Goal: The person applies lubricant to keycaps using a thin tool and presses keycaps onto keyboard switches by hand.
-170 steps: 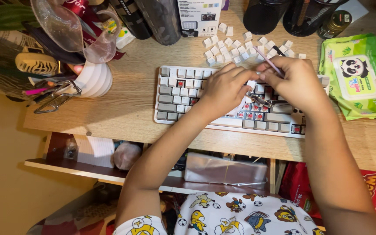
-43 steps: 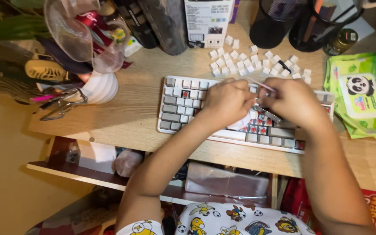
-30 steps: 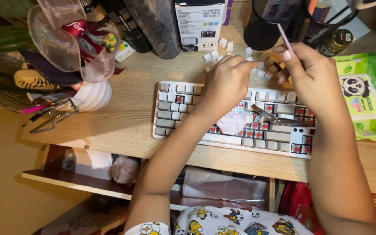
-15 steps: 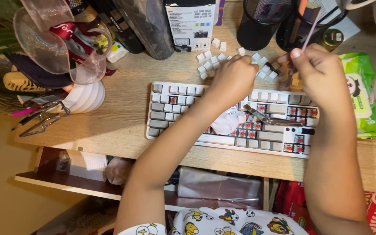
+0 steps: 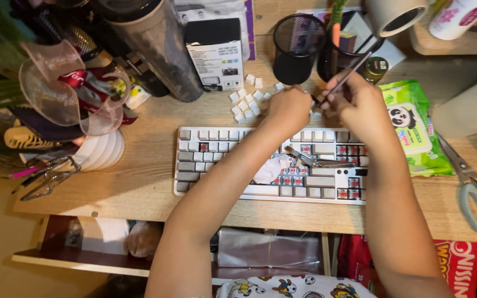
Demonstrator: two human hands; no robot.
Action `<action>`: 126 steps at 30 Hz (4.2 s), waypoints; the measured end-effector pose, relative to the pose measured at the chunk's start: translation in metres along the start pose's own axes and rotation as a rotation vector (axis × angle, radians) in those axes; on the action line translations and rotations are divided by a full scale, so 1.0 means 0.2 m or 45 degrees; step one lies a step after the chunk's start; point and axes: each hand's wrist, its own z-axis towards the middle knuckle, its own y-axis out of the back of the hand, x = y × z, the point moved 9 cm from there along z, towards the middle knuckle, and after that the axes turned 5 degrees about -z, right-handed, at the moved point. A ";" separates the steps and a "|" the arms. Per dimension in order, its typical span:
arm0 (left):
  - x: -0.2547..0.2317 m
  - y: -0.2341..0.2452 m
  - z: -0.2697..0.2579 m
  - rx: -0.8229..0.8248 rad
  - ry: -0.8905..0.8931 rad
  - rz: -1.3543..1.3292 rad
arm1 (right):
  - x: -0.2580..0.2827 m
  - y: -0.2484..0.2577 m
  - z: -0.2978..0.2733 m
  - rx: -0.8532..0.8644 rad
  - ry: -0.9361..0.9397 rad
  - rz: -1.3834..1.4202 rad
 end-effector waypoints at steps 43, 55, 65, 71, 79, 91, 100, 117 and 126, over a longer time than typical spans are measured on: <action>0.31 0.37 -0.41 -0.174 0.155 -2.614 | 0.47 -0.19 0.04 0.006 0.542 0.262; 0.38 0.33 -0.46 -0.236 0.235 -2.549 | 0.44 -0.27 0.01 0.064 0.474 0.423; 0.32 0.40 -0.53 -0.154 0.166 -2.568 | 0.47 -0.28 -0.07 0.053 0.573 0.751; 0.33 0.33 -0.57 -0.142 0.253 -2.318 | 0.42 -0.22 -0.09 0.053 0.364 0.043; 0.19 0.49 -0.69 -0.249 -0.126 -0.683 | 0.35 -0.29 -0.15 0.192 0.112 0.088; 0.11 0.41 -0.69 -0.104 -0.118 -0.328 | 0.28 -0.37 -0.20 0.301 0.161 -0.502; 0.15 0.48 -0.69 0.014 -0.075 -0.253 | 0.32 -0.50 -0.18 0.404 0.121 -0.603; 0.11 0.47 -0.72 -0.171 -0.181 -0.266 | 0.25 -0.60 -0.15 0.474 0.034 -0.964; 0.11 0.42 -0.71 -0.150 -0.142 -0.256 | 0.21 -0.62 -0.12 0.472 0.105 -1.044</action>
